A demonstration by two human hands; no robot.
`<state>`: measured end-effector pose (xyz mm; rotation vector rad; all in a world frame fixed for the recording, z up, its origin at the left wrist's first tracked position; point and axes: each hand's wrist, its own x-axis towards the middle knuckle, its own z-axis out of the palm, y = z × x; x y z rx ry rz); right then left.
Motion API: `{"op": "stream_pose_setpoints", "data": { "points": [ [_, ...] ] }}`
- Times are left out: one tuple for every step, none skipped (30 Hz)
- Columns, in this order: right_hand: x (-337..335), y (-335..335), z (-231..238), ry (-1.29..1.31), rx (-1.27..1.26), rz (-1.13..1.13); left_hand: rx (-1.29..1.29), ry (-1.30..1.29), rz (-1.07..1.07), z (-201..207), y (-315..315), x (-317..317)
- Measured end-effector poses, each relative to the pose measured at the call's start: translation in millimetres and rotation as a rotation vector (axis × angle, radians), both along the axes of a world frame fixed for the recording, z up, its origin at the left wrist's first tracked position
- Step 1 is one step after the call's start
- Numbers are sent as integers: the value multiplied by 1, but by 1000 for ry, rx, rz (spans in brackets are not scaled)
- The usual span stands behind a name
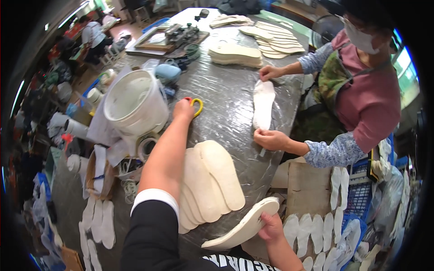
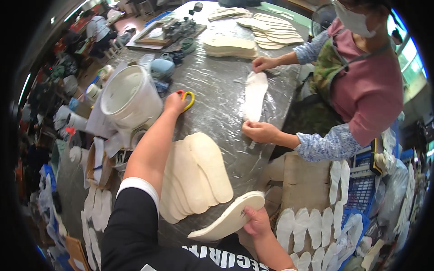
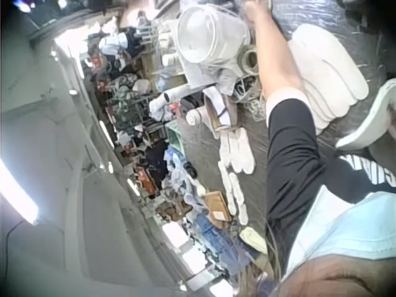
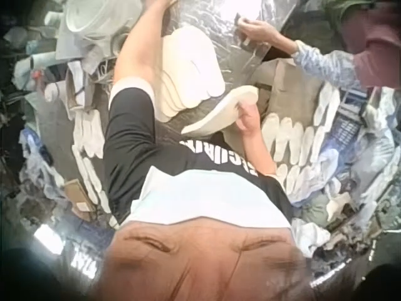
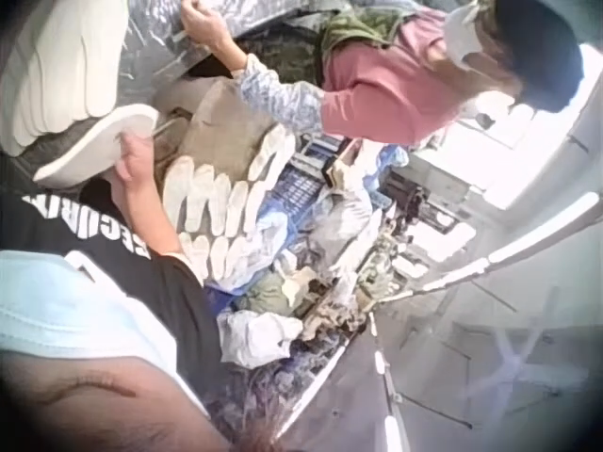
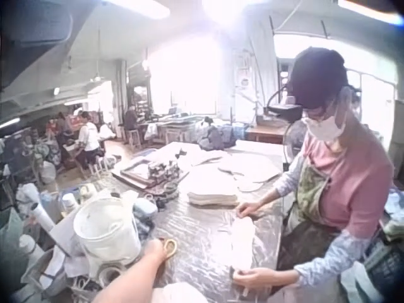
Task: Preparing, checking, and trimming shoe insoles at a manufacturing workstation.
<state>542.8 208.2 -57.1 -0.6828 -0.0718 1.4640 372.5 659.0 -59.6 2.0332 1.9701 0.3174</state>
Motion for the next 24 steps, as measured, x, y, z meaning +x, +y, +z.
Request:
{"op": "stream_pose_setpoints", "data": {
  "points": [
    [1,-4,-1,36,-4,-9,-31,67,12,-2,0,2],
    [2,-6,1,27,-18,-30,-93,98,-50,5,-6,9],
    [4,-5,4,7,-21,-5,-153,131,-108,15,-13,14],
    [1,-5,10,1,-16,39,-159,136,-106,29,-27,9],
    [0,-3,9,22,-23,41,-120,152,-152,38,-38,8],
    [-2,-1,5,24,-30,59,-82,170,-196,47,-53,3],
    [-6,-1,6,11,-30,72,18,87,-246,60,-75,-10],
    [-9,-2,-2,62,8,99,112,5,-297,73,-103,-27],
    [-14,0,-1,59,-23,117,154,-125,-330,94,-136,-45],
    [-18,4,4,77,-32,149,196,-253,-359,110,-169,-65],
    [-20,6,7,92,-50,169,323,-463,-482,106,-192,-89],
    [-22,11,10,97,-57,162,271,-582,-491,114,-221,-105],
    [-25,14,13,77,-62,173,184,-793,-371,123,-254,-116],
    [-30,14,17,64,-69,193,96,-990,-234,130,-290,-131],
    [-34,15,28,53,-54,218,123,-1056,-187,125,-322,-154],
    [-35,15,32,50,-8,265,156,-1094,-161,122,-351,-169],
    [-39,14,37,52,43,320,118,-1235,-115,112,-382,-191],
    [-44,12,46,61,38,331,63,-1352,-18,107,-414,-209],
    [-51,15,54,31,69,398,-7,-1462,106,106,-445,-220],
    [-59,11,63,-2,98,461,-90,-1548,181,96,-475,-238],
    [-69,7,69,7,103,485,-159,-1631,262,81,-505,-258],
    [-78,5,74,22,148,515,-222,-1728,325,69,-532,-270],
    [-86,-2,78,33,189,536,-298,-1827,379,61,-554,-277],
    [-92,-12,61,44,176,511,-385,-1938,432,54,-575,-282]
  ]
}}
